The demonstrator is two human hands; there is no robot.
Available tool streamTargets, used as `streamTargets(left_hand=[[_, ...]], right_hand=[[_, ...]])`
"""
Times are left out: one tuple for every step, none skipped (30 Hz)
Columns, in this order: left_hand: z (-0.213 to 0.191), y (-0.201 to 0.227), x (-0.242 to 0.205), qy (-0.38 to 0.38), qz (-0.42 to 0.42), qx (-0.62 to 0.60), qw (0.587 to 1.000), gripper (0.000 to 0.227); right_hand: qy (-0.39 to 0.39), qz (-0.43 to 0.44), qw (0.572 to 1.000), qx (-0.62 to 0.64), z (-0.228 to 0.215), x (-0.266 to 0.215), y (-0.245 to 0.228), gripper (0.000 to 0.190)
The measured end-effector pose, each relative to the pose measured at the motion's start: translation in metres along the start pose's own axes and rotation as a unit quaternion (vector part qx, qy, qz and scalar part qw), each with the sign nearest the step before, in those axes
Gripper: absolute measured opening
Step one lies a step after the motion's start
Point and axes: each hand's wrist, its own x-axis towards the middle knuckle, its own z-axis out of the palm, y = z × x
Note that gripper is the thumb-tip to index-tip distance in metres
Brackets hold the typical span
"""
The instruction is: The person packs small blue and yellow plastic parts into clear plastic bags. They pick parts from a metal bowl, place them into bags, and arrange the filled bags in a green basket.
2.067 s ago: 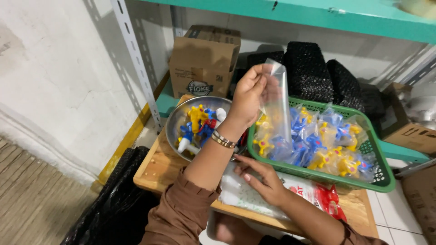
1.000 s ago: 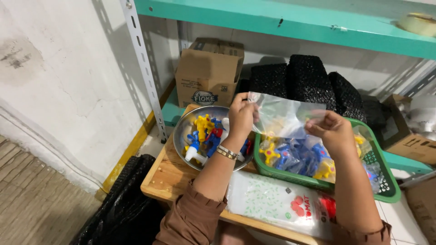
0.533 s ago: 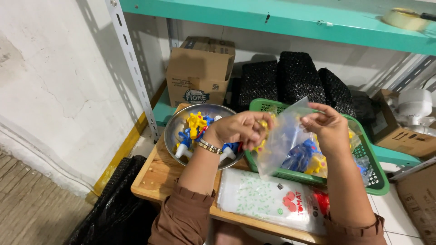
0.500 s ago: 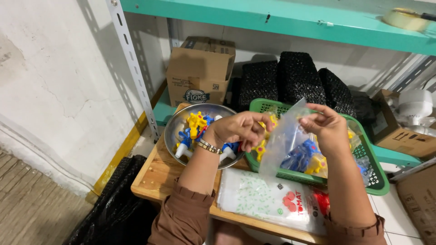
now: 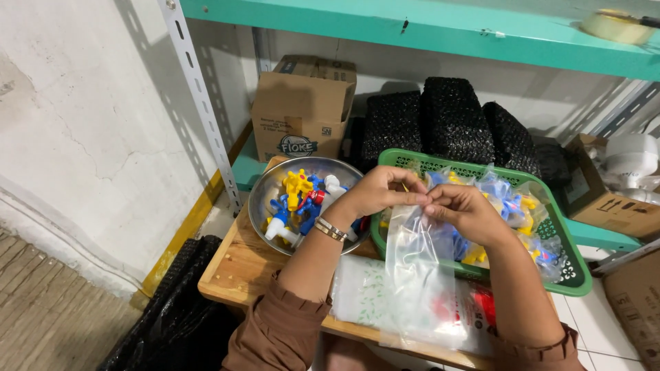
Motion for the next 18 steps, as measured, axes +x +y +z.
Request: streamTargets(left_hand=[[-0.002, 0.000, 0.000, 0.000, -0.001, 0.000, 1.000, 0.033], [-0.004, -0.001, -0.001, -0.005, -0.006, 0.030, 1.000, 0.027], [-0.007, -0.001, -0.001, -0.010, -0.011, 0.059, 0.998, 0.021], [-0.007, 0.002, -0.002, -0.009, -0.011, 0.060, 0.998, 0.021], [-0.007, 0.005, -0.004, -0.025, -0.014, 0.075, 0.997, 0.020], [-0.006, 0.009, -0.005, -0.040, -0.016, 0.090, 0.995, 0.019], [-0.006, 0.010, -0.006, -0.041, -0.016, 0.090, 0.995, 0.019], [-0.006, 0.012, -0.006, -0.049, -0.020, 0.110, 0.992, 0.019], [-0.006, 0.014, -0.008, -0.057, -0.024, 0.131, 0.989, 0.020], [-0.006, 0.013, -0.008, -0.057, -0.024, 0.131, 0.989, 0.020], [-0.006, 0.012, -0.008, -0.057, -0.026, 0.144, 0.988, 0.019], [-0.007, 0.012, -0.008, -0.057, -0.027, 0.156, 0.986, 0.020], [-0.007, 0.012, -0.008, -0.059, -0.028, 0.156, 0.986, 0.020], [-0.007, 0.013, -0.009, -0.054, 0.003, 0.111, 0.992, 0.021], [-0.007, 0.014, -0.009, -0.049, 0.033, 0.065, 0.996, 0.023], [-0.004, 0.016, -0.009, -0.049, 0.033, 0.064, 0.996, 0.023], [-0.003, 0.019, -0.009, -0.046, 0.052, 0.015, 0.998, 0.023], [-0.001, 0.023, -0.008, -0.043, 0.070, -0.035, 0.996, 0.024]], right_hand=[[0.000, 0.000, 1.000, 0.001, 0.003, -0.001, -0.006, 0.006], [-0.008, 0.001, 1.000, -0.013, 0.005, -0.001, -0.011, 0.004], [-0.016, 0.001, 0.999, -0.028, 0.008, -0.002, -0.017, 0.007], [-0.016, 0.001, 0.999, -0.028, 0.003, 0.002, -0.007, 0.007], [-0.015, -0.004, 0.999, -0.034, -0.002, 0.005, 0.003, 0.007], [-0.015, -0.008, 0.999, -0.040, -0.007, 0.008, 0.013, 0.008], [-0.014, -0.008, 0.999, -0.040, -0.006, 0.007, 0.009, 0.008], [-0.014, -0.010, 0.999, -0.042, -0.005, 0.006, 0.005, 0.009], [-0.014, -0.011, 0.999, -0.044, -0.003, 0.005, 0.002, 0.010], [-0.014, -0.012, 0.999, -0.044, 0.000, 0.003, -0.001, 0.010], [-0.014, -0.011, 0.999, -0.042, 0.002, 0.001, -0.004, 0.011], [-0.013, -0.011, 0.999, -0.041, 0.004, -0.001, -0.007, 0.012], [-0.012, -0.011, 0.999, -0.041, 0.000, 0.000, -0.002, 0.012], [-0.021, -0.010, 0.999, -0.049, -0.005, 0.002, 0.004, 0.016], [-0.030, -0.007, 0.998, -0.057, -0.009, 0.003, 0.009, 0.020], [-0.030, -0.007, 0.998, -0.057, -0.007, 0.002, 0.008, 0.020], [-0.045, -0.024, 0.997, -0.054, -0.006, 0.003, 0.005, 0.024], [-0.060, -0.040, 0.996, -0.051, -0.004, 0.003, 0.003, 0.029]])
